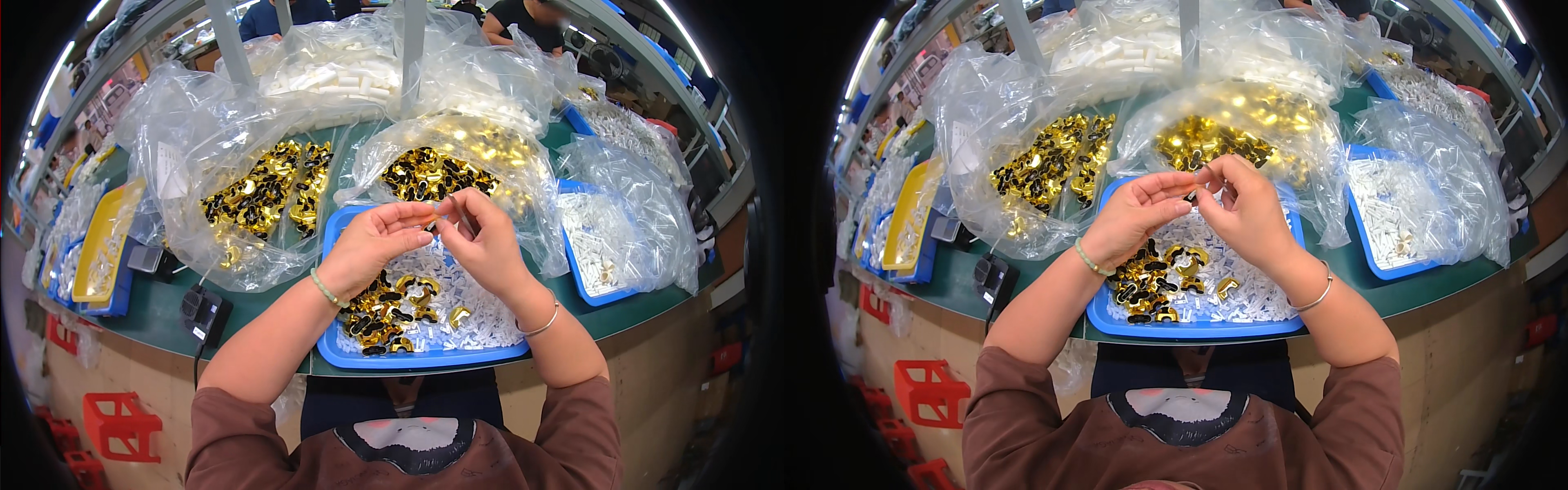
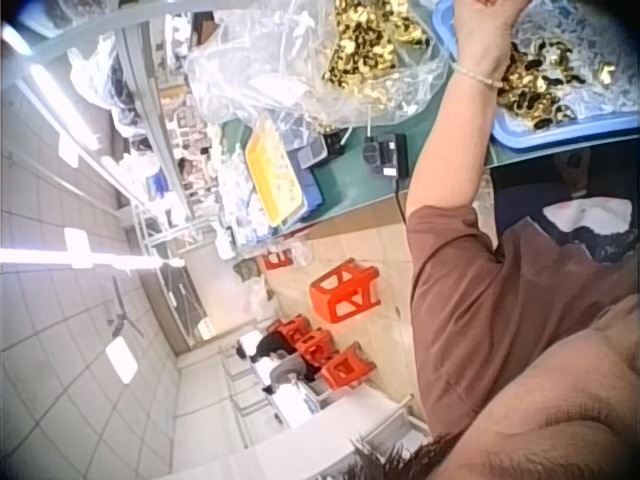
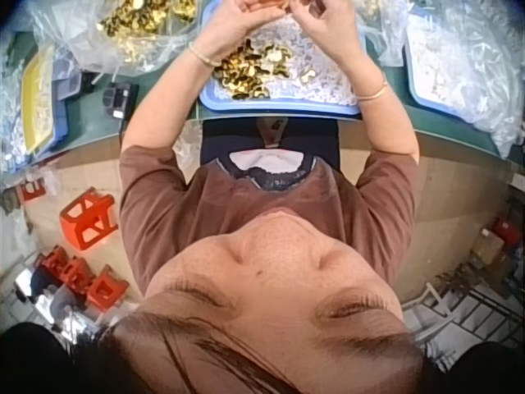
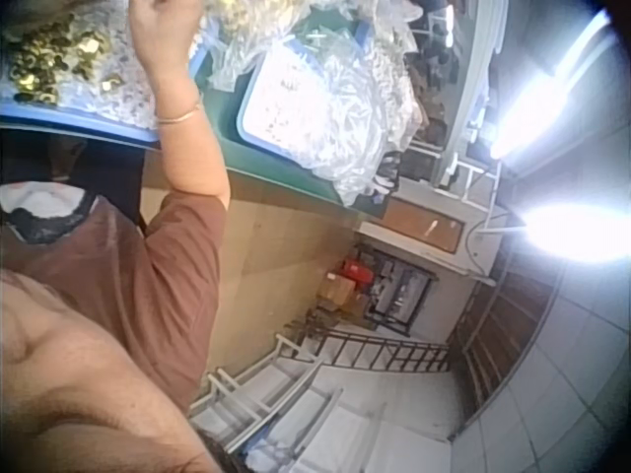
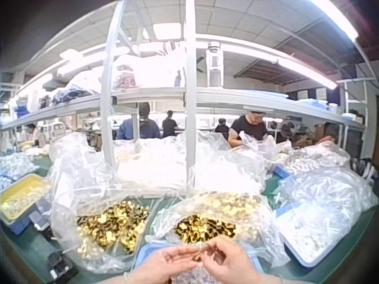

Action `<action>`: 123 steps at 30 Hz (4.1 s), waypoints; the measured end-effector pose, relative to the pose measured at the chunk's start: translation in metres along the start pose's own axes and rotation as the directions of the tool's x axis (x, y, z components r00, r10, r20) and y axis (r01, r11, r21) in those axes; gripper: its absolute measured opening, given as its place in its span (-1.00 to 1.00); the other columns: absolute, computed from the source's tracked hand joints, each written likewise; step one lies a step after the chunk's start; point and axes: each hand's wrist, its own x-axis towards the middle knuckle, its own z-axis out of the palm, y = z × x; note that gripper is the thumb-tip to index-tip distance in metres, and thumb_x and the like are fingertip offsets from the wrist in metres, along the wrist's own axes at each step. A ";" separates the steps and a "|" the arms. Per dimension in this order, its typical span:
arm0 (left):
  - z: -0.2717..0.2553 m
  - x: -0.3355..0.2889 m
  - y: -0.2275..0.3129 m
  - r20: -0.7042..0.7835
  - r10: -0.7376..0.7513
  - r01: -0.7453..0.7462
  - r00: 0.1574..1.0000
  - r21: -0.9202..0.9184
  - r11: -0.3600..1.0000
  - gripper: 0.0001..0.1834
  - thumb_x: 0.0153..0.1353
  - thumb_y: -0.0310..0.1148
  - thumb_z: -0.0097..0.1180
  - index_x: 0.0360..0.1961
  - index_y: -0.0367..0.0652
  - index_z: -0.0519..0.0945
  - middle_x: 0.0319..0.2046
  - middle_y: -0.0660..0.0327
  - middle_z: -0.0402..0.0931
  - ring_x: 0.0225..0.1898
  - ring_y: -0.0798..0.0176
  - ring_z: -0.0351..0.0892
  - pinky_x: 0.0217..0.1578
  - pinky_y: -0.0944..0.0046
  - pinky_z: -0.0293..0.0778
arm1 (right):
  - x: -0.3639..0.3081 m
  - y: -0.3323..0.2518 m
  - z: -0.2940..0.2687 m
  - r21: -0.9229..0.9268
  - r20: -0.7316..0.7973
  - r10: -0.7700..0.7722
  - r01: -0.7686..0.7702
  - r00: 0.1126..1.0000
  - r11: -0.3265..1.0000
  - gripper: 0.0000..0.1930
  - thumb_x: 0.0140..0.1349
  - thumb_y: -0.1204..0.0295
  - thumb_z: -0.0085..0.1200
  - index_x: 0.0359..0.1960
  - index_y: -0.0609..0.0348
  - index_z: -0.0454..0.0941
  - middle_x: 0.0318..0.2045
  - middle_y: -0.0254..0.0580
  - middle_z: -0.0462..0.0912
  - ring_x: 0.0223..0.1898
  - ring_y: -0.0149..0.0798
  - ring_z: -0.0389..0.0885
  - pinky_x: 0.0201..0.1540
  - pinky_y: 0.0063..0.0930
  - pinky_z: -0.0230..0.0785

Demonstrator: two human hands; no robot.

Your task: The person sits at a workstation and repeatedly picks up small gold and black components from a blue tray. They insert a small white piece into each component by hand and place the assembled unit back into the tray. The process is repetitive and involves handling small parts one at a time.

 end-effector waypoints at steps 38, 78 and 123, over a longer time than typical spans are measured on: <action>-0.009 0.002 -0.003 -0.253 -0.042 0.018 0.967 -0.095 0.995 -0.67 0.32 -0.50 0.02 0.08 -0.39 0.49 -0.07 0.09 0.57 0.00 0.29 0.58 -0.04 0.47 0.54 | 0.009 0.012 -0.024 0.556 0.021 0.083 -0.081 0.996 0.827 -0.66 0.47 0.22 -0.19 -0.29 0.26 0.47 -0.34 -0.23 0.57 -0.36 -0.42 0.57 -0.32 -0.57 0.43; -0.009 0.002 -0.003 -0.307 -0.048 0.017 0.950 -0.103 0.995 -0.69 0.26 -0.52 0.09 0.02 -0.38 0.49 -0.12 0.10 0.58 -0.03 0.26 0.60 -0.04 0.44 0.55 | 0.002 0.003 0.000 0.147 -0.203 -0.119 0.150 0.972 0.978 -0.91 0.17 0.58 0.20 -0.30 0.32 0.60 -0.38 -0.20 0.68 -0.33 -0.42 0.68 -0.24 -0.59 0.55; -0.016 0.006 -0.010 -0.240 -0.017 0.039 0.971 0.087 0.995 -0.79 0.27 -0.48 0.06 -0.08 -0.27 0.57 -0.15 0.21 0.61 -0.18 0.41 0.60 -0.08 0.42 0.51 | -0.001 -0.014 -0.009 -0.181 -0.259 -0.468 0.434 0.845 0.883 -0.84 0.11 0.69 0.11 -0.26 0.27 0.53 -0.34 -0.13 0.60 -0.34 -0.19 0.57 -0.30 -0.43 0.43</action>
